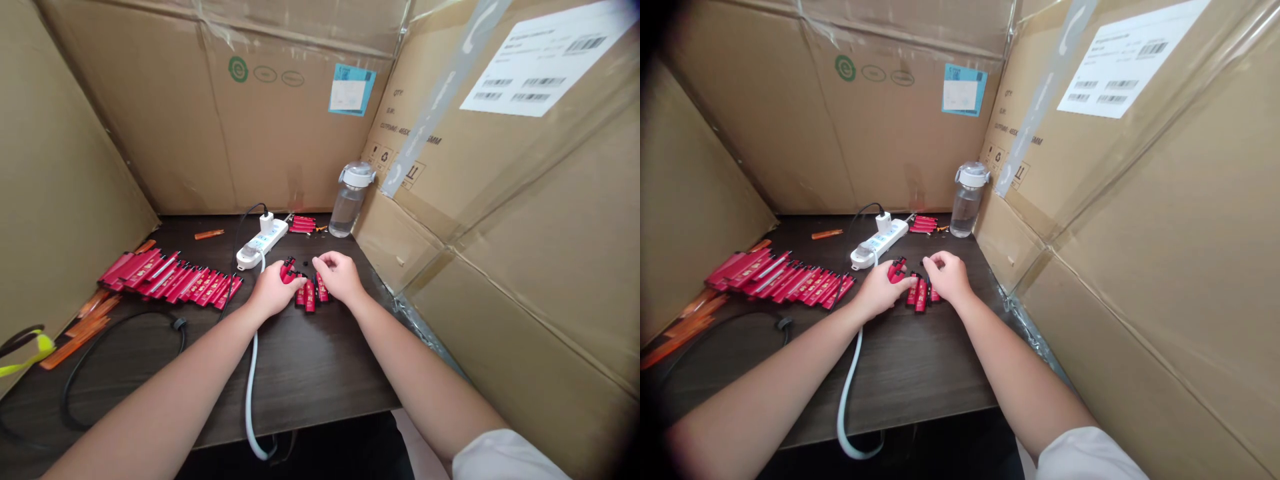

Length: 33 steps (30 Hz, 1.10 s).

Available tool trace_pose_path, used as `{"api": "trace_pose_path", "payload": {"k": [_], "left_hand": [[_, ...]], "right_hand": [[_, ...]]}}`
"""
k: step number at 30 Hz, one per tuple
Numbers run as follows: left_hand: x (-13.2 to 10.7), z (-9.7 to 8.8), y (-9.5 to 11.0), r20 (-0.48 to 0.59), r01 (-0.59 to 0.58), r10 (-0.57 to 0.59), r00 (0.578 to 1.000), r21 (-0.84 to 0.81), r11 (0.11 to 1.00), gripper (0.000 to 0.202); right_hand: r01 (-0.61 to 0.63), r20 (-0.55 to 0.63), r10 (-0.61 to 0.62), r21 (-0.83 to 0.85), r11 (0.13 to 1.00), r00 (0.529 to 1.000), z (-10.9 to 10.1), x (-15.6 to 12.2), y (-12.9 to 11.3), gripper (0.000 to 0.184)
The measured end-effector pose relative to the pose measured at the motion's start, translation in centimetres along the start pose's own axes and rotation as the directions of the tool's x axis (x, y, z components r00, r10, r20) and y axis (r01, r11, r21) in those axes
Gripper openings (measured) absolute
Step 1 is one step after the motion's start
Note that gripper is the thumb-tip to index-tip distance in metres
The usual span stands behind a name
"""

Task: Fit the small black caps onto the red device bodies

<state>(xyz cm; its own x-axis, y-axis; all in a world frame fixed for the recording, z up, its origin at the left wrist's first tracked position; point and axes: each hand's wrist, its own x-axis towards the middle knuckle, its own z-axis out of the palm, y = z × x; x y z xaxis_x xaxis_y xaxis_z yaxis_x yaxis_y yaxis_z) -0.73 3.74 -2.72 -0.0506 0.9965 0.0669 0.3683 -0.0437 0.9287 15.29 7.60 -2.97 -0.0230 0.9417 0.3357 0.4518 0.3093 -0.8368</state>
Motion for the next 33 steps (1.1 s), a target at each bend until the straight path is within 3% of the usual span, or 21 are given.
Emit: {"api": "trace_pose_path", "payload": {"k": [2, 5, 8, 13, 15, 20, 25, 28, 30, 33], "left_hand": [[-0.5, 0.0, 0.4, 0.025, 0.031, -0.027, 0.999, -0.152, 0.988, 0.035], [-1.1, 0.2, 1.0, 0.151, 0.04, 0.007, 0.989, -0.307, 0.951, 0.038], [-1.4, 0.3, 1.3, 0.23, 0.03, 0.082, 0.97, -0.445, 0.895, 0.042], [-1.6, 0.3, 1.1, 0.294, 0.088, 0.106, 0.95, -0.578, 0.811, 0.054], [-1.6, 0.3, 0.9, 0.265, 0.08, 0.099, 0.959, -0.589, 0.804, 0.056], [-1.0, 0.5, 0.4, 0.158, 0.067, 0.039, 0.987, -0.612, 0.788, 0.048], [-0.7, 0.7, 0.1, 0.127, 0.049, 0.01, 0.992, -0.45, 0.892, 0.037], [-0.9, 0.6, 0.4, 0.023, -0.062, 0.074, 0.997, -0.341, 0.938, 0.029], [-1.1, 0.5, 0.7, 0.014, -0.099, 0.109, 0.994, -0.311, 0.945, 0.027], [-1.4, 0.4, 1.1, 0.093, -0.088, 0.124, 0.988, -0.319, 0.944, 0.025]], "right_hand": [[-0.011, 0.128, -0.009, 0.157, 0.988, 0.992, -0.1, -0.4, -0.6, 0.024], [-0.053, 0.365, -0.084, 0.348, 0.936, 0.927, -0.1, -1.2, -1.6, 0.023], [-0.128, 0.436, -0.076, 0.421, 0.898, 0.897, -0.4, -1.6, -2.3, 0.024], [-0.221, 0.552, -0.054, 0.42, 0.88, 0.832, -1.1, -1.6, -2.9, 0.026], [-0.22, 0.548, -0.048, 0.412, 0.884, 0.835, -1.2, -1.7, -2.9, 0.024], [-0.188, 0.429, -0.028, 0.454, 0.871, 0.903, -0.4, -1.7, -2.3, 0.026], [-0.04, 0.241, -0.028, 0.273, 0.961, 0.97, 0.3, -1.5, -1.8, 0.019], [0.165, 0.225, -0.174, 0.058, 0.985, 0.959, 0.1, -1.5, -1.8, 0.02], [0.264, 0.253, -0.247, -0.037, 0.964, 0.935, -0.1, -1.5, -1.8, 0.019], [0.233, 0.316, -0.22, -0.003, 0.973, 0.923, -0.4, -1.6, -1.7, 0.019]]}}
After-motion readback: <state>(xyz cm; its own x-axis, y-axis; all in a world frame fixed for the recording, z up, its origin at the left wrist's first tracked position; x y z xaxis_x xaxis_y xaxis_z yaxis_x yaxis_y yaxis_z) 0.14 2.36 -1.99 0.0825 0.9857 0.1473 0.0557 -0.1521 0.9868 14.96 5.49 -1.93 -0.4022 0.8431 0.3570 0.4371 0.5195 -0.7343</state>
